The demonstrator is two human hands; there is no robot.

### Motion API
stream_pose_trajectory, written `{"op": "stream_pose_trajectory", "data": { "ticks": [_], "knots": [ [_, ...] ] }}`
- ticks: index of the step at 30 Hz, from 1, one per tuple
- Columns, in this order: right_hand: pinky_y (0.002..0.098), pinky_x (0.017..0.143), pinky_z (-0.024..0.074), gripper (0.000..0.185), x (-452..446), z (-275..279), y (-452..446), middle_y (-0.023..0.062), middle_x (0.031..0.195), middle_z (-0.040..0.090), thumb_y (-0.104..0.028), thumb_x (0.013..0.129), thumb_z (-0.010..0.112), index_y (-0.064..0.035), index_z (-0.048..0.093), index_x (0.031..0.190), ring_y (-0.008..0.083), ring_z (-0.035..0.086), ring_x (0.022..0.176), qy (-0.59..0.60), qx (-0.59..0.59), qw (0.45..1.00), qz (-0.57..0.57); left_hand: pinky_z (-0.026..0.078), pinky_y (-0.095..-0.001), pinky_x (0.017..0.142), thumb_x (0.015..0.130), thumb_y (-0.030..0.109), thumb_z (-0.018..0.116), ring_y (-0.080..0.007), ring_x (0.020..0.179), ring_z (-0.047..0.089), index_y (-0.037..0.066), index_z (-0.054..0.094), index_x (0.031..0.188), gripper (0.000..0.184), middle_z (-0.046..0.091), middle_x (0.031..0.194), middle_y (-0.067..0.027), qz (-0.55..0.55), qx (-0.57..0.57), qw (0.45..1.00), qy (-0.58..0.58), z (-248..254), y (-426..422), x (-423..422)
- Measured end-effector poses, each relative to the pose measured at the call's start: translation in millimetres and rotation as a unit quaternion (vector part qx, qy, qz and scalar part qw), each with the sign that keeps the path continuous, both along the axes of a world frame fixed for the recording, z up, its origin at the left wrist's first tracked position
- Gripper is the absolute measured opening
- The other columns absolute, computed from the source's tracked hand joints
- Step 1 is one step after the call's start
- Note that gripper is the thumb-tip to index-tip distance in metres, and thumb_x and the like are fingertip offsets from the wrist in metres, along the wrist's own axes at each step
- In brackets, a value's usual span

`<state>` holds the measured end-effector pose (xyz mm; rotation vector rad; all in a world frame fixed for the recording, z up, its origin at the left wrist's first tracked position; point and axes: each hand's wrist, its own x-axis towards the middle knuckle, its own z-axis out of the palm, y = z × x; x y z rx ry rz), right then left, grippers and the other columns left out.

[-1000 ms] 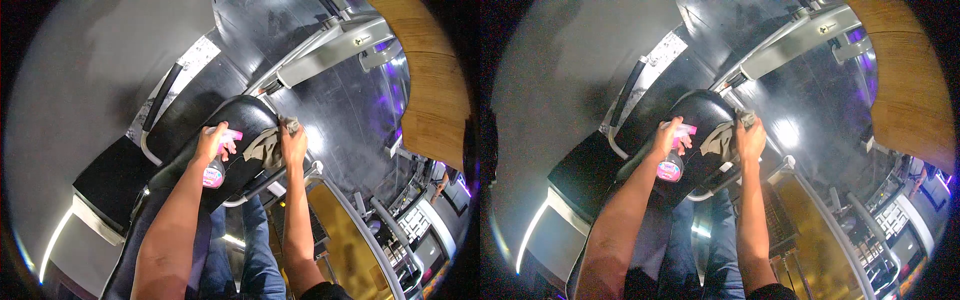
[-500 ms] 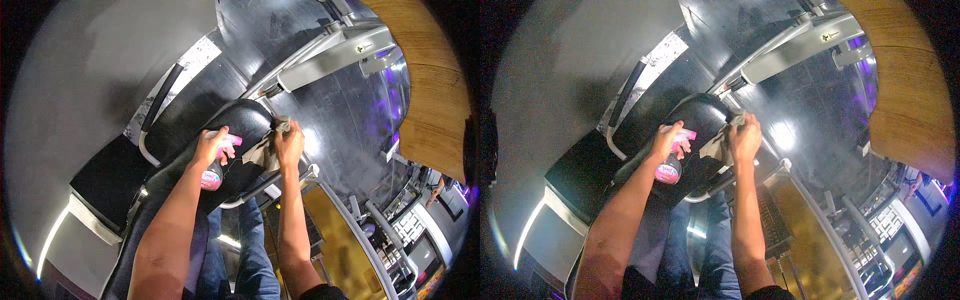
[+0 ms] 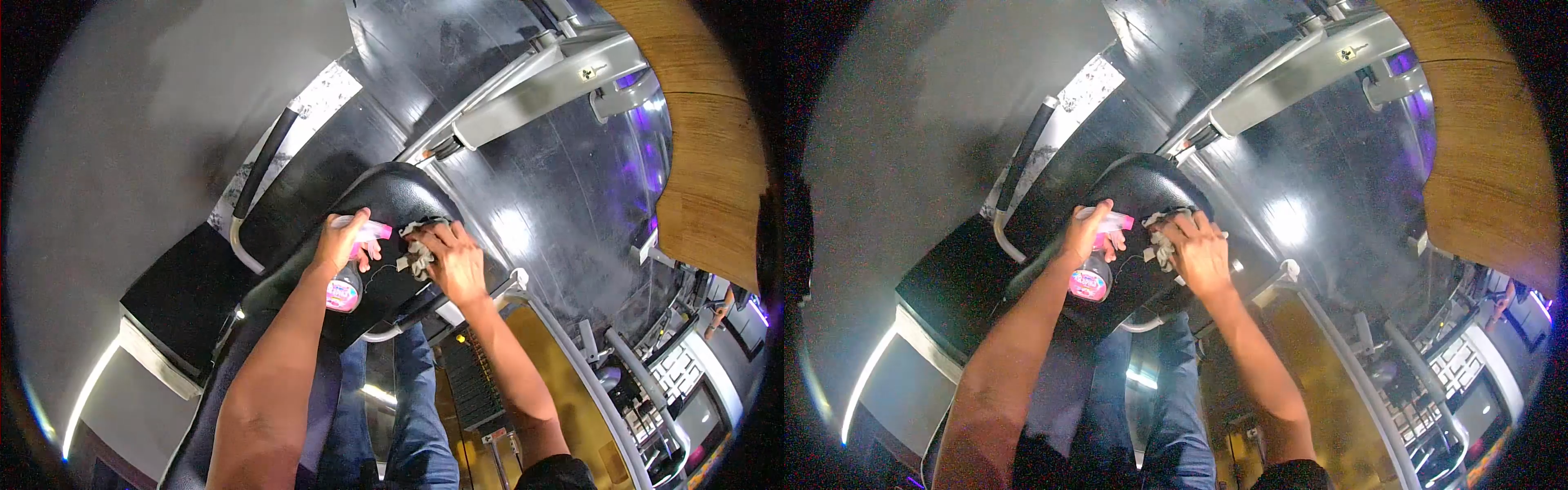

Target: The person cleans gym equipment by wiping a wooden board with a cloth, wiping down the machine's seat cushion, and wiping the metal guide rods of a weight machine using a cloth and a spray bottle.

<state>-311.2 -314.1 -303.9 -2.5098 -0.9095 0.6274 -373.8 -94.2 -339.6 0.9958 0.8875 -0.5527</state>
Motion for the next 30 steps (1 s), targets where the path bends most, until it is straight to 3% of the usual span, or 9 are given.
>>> {"op": "stream_pose_trajectory", "data": {
  "ticks": [2,6,12,14,17,20,22,25,30],
  "knots": [
    [0.0394,0.079,0.0510,0.047,8,2,-9,0.0029,0.100,0.057,-0.008,0.058,0.078,-0.0157,0.066,0.103,0.0262,0.055,0.096,-0.019,-0.013,1.000,0.001,0.044,-0.0326,0.032,0.094,0.039,0.056,-0.0244,0.042,0.059,-0.010,0.064,0.076,0.053,0.064,0.062,-0.0184,-0.001,-0.003,1.000,-0.001,0,0,0],
    [0.0416,0.079,0.0501,0.037,37,12,0,0.0084,0.098,0.062,-0.002,0.062,0.067,-0.0108,0.067,0.099,0.0310,0.057,0.093,0.010,0.009,0.989,-0.144,0.045,-0.0328,0.032,0.094,0.039,0.057,-0.0246,0.045,0.062,-0.009,0.065,0.076,0.052,0.064,0.062,-0.0176,0.001,-0.012,1.000,0.000,1,1,0],
    [0.0415,0.082,0.0489,0.032,52,-12,40,0.0111,0.096,0.062,-0.006,0.066,0.068,-0.0079,0.067,0.098,0.0336,0.057,0.092,-0.051,0.067,0.979,-0.187,0.045,-0.0329,0.033,0.093,0.038,0.059,-0.0239,0.047,0.063,-0.009,0.064,0.076,0.050,0.064,0.063,-0.0171,0.019,-0.015,1.000,-0.003,3,0,0],
    [0.0428,0.083,0.0489,0.035,54,-11,51,0.0089,0.101,0.062,-0.008,0.066,0.070,-0.0097,0.067,0.100,0.0327,0.057,0.095,-0.040,0.072,0.982,-0.169,0.045,-0.0330,0.033,0.093,0.038,0.059,-0.0240,0.047,0.063,-0.009,0.064,0.076,0.050,0.064,0.063,-0.0171,0.011,-0.018,1.000,-0.006,4,2,1],
    [0.0425,0.084,0.0499,0.039,43,0,51,0.0012,0.112,0.059,-0.016,0.067,0.075,-0.0143,0.067,0.105,0.0272,0.056,0.101,-0.044,0.000,0.999,0.015,0.045,-0.0332,0.033,0.093,0.037,0.059,-0.0242,0.047,0.063,-0.009,0.064,0.076,0.049,0.064,0.063,-0.0173,0.005,-0.028,1.000,-0.006,1,2,0],
    [0.0406,0.084,0.0501,0.040,28,10,38,0.0012,0.107,0.059,-0.020,0.067,0.077,-0.0154,0.067,0.105,0.0252,0.056,0.100,-0.015,-0.037,0.992,0.121,0.045,-0.0334,0.034,0.093,0.036,0.060,-0.0244,0.048,0.063,-0.009,0.064,0.076,0.049,0.064,0.063,-0.0175,0.007,-0.035,0.999,0.001,3,4,1],
    [0.0402,0.080,0.0507,0.041,24,11,21,0.0010,0.103,0.058,-0.019,0.065,0.078,-0.0162,0.067,0.104,0.0239,0.056,0.100,-0.032,-0.021,0.992,0.122,0.045,-0.0336,0.034,0.093,0.036,0.060,-0.0245,0.048,0.063,-0.009,0.064,0.077,0.048,0.064,0.063,-0.0176,0.007,-0.037,0.999,0.002,5,4,2],
    [0.0395,0.076,0.0511,0.042,38,14,6,0.0034,0.099,0.058,-0.008,0.063,0.074,-0.0146,0.066,0.103,0.0276,0.056,0.095,-0.016,-0.024,1.000,-0.006,0.045,-0.0338,0.033,0.093,0.035,0.060,-0.0244,0.048,0.063,-0.009,0.063,0.077,0.047,0.064,0.064,-0.0178,0.018,-0.040,0.999,0.009,4,3,1],
    [0.0424,0.077,0.0494,0.037,46,4,30,0.0085,0.097,0.058,-0.004,0.065,0.070,-0.0124,0.065,0.101,0.0320,0.055,0.092,-0.007,0.010,0.993,-0.121,0.045,-0.0337,0.033,0.094,0.034,0.060,-0.0243,0.048,0.063,-0.009,0.063,0.076,0.047,0.064,0.064,-0.0178,0.018,-0.042,0.999,0.007,-2,2,-2]
  ]
}}
